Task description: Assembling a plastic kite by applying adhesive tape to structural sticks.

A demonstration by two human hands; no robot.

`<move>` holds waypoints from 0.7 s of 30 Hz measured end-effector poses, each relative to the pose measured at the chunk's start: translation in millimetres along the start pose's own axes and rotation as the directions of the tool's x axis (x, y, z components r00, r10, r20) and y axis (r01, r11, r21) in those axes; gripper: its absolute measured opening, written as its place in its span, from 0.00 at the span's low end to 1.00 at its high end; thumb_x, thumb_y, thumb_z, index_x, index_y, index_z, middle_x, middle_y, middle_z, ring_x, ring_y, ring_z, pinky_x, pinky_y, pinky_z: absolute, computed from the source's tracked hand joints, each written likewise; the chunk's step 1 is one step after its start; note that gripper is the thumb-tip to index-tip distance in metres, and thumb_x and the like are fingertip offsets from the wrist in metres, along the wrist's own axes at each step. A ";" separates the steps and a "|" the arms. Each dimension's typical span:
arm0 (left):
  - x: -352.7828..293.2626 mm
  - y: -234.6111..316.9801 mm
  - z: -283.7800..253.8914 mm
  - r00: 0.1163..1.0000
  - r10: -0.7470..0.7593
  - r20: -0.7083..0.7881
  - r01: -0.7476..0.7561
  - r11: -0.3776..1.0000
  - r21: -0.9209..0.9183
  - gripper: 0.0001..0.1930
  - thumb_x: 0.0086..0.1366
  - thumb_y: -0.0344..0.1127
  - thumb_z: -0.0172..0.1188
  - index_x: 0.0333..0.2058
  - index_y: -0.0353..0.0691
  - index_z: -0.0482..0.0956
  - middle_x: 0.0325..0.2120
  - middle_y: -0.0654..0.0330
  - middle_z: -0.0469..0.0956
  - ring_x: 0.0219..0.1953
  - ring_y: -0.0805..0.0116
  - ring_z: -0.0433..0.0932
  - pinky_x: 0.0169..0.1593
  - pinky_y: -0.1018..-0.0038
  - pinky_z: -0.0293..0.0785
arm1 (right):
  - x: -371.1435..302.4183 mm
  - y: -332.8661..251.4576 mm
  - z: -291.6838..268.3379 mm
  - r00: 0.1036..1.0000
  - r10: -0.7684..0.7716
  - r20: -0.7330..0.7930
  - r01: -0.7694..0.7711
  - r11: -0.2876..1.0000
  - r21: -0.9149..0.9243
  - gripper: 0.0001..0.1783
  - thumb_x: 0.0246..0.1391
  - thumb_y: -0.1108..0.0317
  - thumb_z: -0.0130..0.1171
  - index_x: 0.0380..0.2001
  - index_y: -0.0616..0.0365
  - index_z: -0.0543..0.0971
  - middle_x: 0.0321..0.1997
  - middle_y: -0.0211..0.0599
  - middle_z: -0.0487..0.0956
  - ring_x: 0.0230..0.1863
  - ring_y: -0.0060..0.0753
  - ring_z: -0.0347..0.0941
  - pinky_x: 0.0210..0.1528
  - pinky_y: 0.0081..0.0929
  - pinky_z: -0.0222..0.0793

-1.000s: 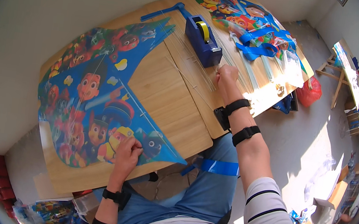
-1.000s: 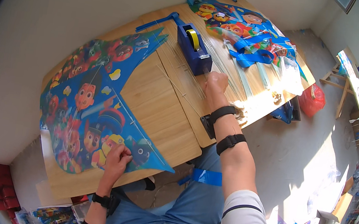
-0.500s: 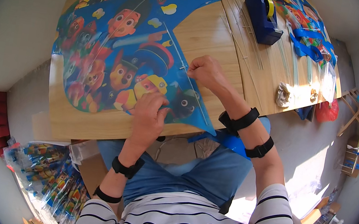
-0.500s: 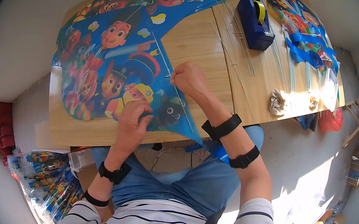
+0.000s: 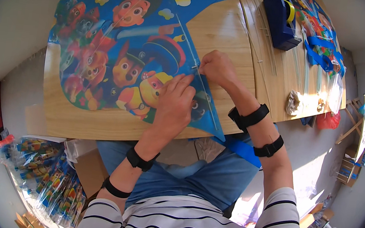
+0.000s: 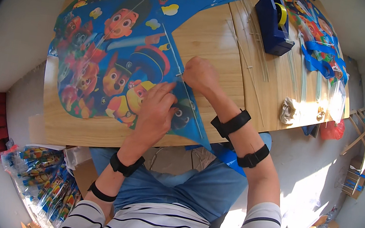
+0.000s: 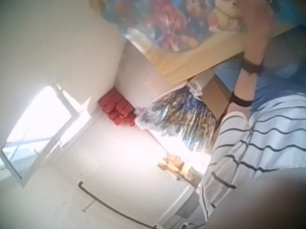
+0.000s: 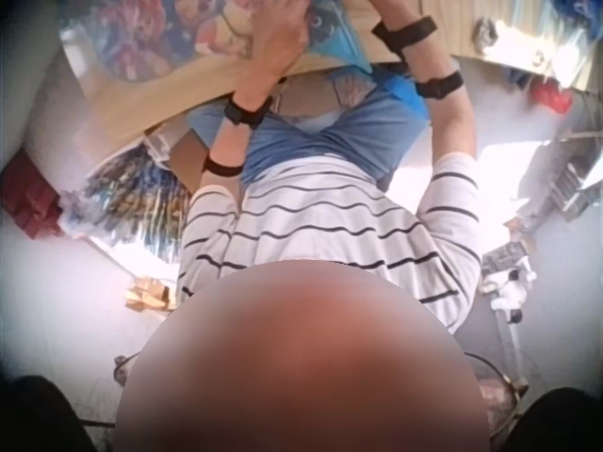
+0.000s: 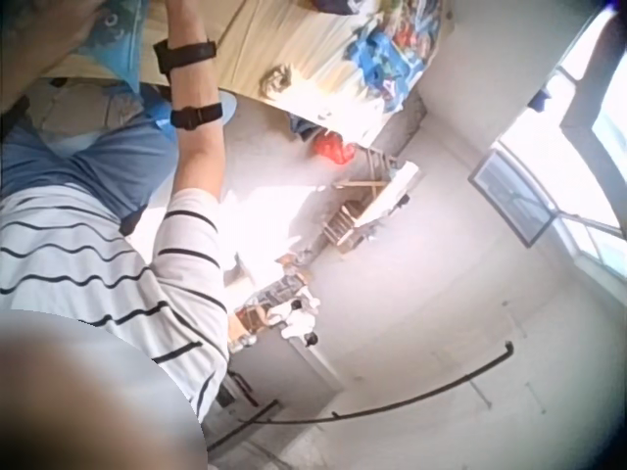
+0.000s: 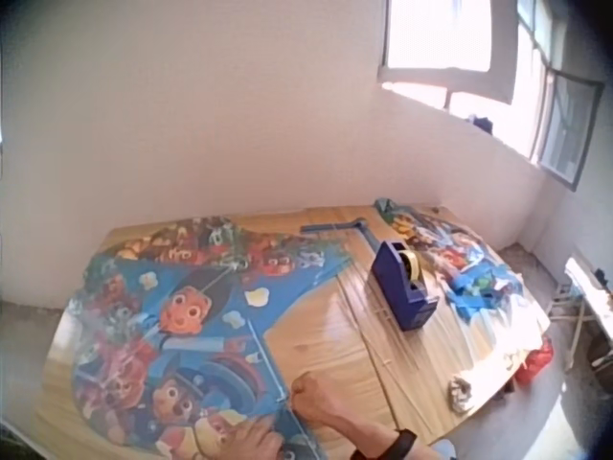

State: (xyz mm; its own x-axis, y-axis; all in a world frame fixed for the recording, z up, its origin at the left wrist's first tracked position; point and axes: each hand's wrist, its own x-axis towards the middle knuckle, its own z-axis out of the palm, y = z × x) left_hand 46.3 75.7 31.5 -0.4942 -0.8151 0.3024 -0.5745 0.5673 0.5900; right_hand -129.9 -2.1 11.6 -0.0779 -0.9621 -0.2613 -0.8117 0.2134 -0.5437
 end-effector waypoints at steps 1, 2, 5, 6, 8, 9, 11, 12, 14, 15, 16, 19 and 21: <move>1.2 -0.7 2.1 1.000 -0.002 0.002 0.002 1.000 0.004 0.11 0.49 0.22 0.62 0.32 0.33 0.71 0.51 0.46 0.72 0.57 0.45 0.67 0.58 0.57 0.64 | -0.2 -1.7 -0.9 1.000 0.000 0.003 0.000 1.000 0.000 0.06 0.37 0.68 0.64 0.23 0.57 0.84 0.24 0.45 0.81 0.30 0.44 0.79 0.34 0.36 0.73; 2.3 -1.9 4.0 1.000 -0.004 0.005 0.004 1.000 0.007 0.11 0.49 0.22 0.62 0.32 0.33 0.71 0.51 0.45 0.72 0.57 0.44 0.67 0.58 0.57 0.63 | -1.0 -3.7 -2.2 1.000 -0.007 0.019 0.006 1.000 0.011 0.06 0.40 0.69 0.59 0.22 0.56 0.83 0.27 0.51 0.81 0.34 0.52 0.78 0.38 0.42 0.73; 5.3 -5.1 8.6 1.000 0.010 0.004 -0.010 1.000 0.004 0.12 0.48 0.22 0.62 0.32 0.32 0.70 0.52 0.45 0.72 0.57 0.43 0.67 0.58 0.56 0.64 | 0.5 -4.0 2.5 1.000 -0.005 -0.002 0.005 1.000 -0.011 0.07 0.41 0.68 0.58 0.21 0.56 0.83 0.27 0.51 0.81 0.35 0.52 0.78 0.38 0.43 0.73; 6.9 -5.6 9.8 1.000 0.009 0.005 -0.009 1.000 0.004 0.12 0.48 0.22 0.62 0.32 0.32 0.70 0.52 0.45 0.72 0.57 0.43 0.67 0.58 0.56 0.64 | 1.1 -3.1 4.4 0.999 0.002 -0.040 -0.003 0.999 -0.043 0.05 0.38 0.68 0.62 0.22 0.56 0.84 0.24 0.46 0.81 0.32 0.45 0.79 0.35 0.38 0.73; 8.8 -7.2 11.6 0.999 0.033 -0.001 -0.033 0.999 0.017 0.12 0.48 0.23 0.63 0.31 0.32 0.70 0.52 0.46 0.71 0.56 0.43 0.68 0.57 0.55 0.66 | 1.2 -4.3 3.9 1.000 -0.004 -0.031 0.003 0.999 -0.053 0.05 0.39 0.68 0.62 0.22 0.55 0.84 0.25 0.46 0.81 0.32 0.46 0.79 0.36 0.39 0.73; 8.7 -7.7 13.3 1.000 0.030 0.001 -0.030 0.999 0.017 0.12 0.48 0.23 0.63 0.31 0.32 0.70 0.52 0.46 0.71 0.56 0.43 0.68 0.57 0.55 0.66 | 1.0 -4.9 3.9 1.000 -0.011 -0.025 0.009 0.998 -0.063 0.05 0.39 0.68 0.62 0.21 0.55 0.84 0.25 0.46 0.81 0.33 0.47 0.79 0.36 0.39 0.73; 9.2 -9.2 16.8 0.999 0.042 -0.005 -0.042 0.998 0.045 0.13 0.46 0.24 0.65 0.31 0.33 0.71 0.52 0.47 0.71 0.55 0.44 0.69 0.56 0.55 0.67 | 1.4 -3.5 6.6 0.999 -0.008 -0.044 0.005 0.998 -0.064 0.05 0.38 0.68 0.62 0.21 0.55 0.84 0.25 0.46 0.81 0.33 0.48 0.79 0.37 0.40 0.73; 9.8 -11.4 17.5 0.999 0.041 -0.002 -0.041 0.998 0.045 0.13 0.46 0.24 0.65 0.31 0.33 0.71 0.52 0.47 0.71 0.55 0.44 0.69 0.56 0.55 0.67 | 1.5 -2.8 8.1 0.998 -0.006 -0.065 0.001 0.998 -0.067 0.05 0.38 0.68 0.62 0.21 0.55 0.84 0.26 0.46 0.81 0.34 0.49 0.79 0.37 0.41 0.73; 10.2 -13.0 17.9 0.998 0.054 -0.009 -0.053 0.996 0.070 0.15 0.45 0.25 0.66 0.32 0.32 0.71 0.52 0.48 0.72 0.55 0.46 0.69 0.57 0.56 0.66 | 0.5 -5.4 7.6 0.998 -0.001 -0.057 -0.004 0.996 -0.084 0.06 0.38 0.67 0.62 0.22 0.56 0.84 0.26 0.47 0.81 0.34 0.50 0.78 0.38 0.42 0.73; 9.7 -12.7 18.3 0.999 0.051 -0.006 -0.050 0.996 0.067 0.15 0.45 0.25 0.66 0.32 0.32 0.71 0.52 0.48 0.72 0.55 0.46 0.69 0.57 0.56 0.66 | 0.2 -6.8 7.4 0.999 0.000 -0.054 -0.006 0.995 -0.101 0.06 0.38 0.67 0.63 0.22 0.56 0.84 0.26 0.48 0.81 0.34 0.51 0.78 0.38 0.42 0.73; 10.2 -12.1 18.2 0.999 0.052 0.003 -0.052 0.995 0.083 0.16 0.45 0.25 0.67 0.33 0.33 0.71 0.52 0.49 0.72 0.55 0.47 0.69 0.57 0.56 0.65 | 0.3 -6.2 7.6 0.999 0.004 -0.052 -0.009 0.995 -0.101 0.06 0.38 0.67 0.63 0.22 0.56 0.84 0.26 0.48 0.81 0.34 0.51 0.78 0.38 0.42 0.73; 10.7 -11.8 19.4 0.999 0.034 0.026 -0.037 0.993 0.116 0.17 0.45 0.26 0.68 0.34 0.34 0.72 0.53 0.52 0.71 0.56 0.49 0.69 0.59 0.55 0.64 | 0.2 -6.9 6.6 0.998 0.011 -0.063 -0.017 0.995 -0.099 0.07 0.38 0.66 0.64 0.21 0.57 0.84 0.26 0.50 0.81 0.33 0.53 0.78 0.37 0.43 0.74; 9.9 -10.9 19.0 0.999 0.015 0.039 -0.020 0.991 0.135 0.17 0.46 0.27 0.68 0.35 0.34 0.72 0.53 0.53 0.71 0.57 0.51 0.68 0.59 0.54 0.63 | 0.3 -10.0 2.7 0.998 0.042 -0.046 -0.048 0.992 -0.118 0.08 0.38 0.66 0.65 0.21 0.59 0.84 0.26 0.52 0.80 0.32 0.55 0.78 0.36 0.43 0.74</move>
State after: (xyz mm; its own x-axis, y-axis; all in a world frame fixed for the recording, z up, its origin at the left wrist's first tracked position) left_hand 35.2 63.7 13.8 -0.5278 -0.8015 0.2812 -0.6473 0.5939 0.4778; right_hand -120.2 -4.1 14.9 -0.1388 -0.9590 -0.2472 -0.8696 0.2375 -0.4329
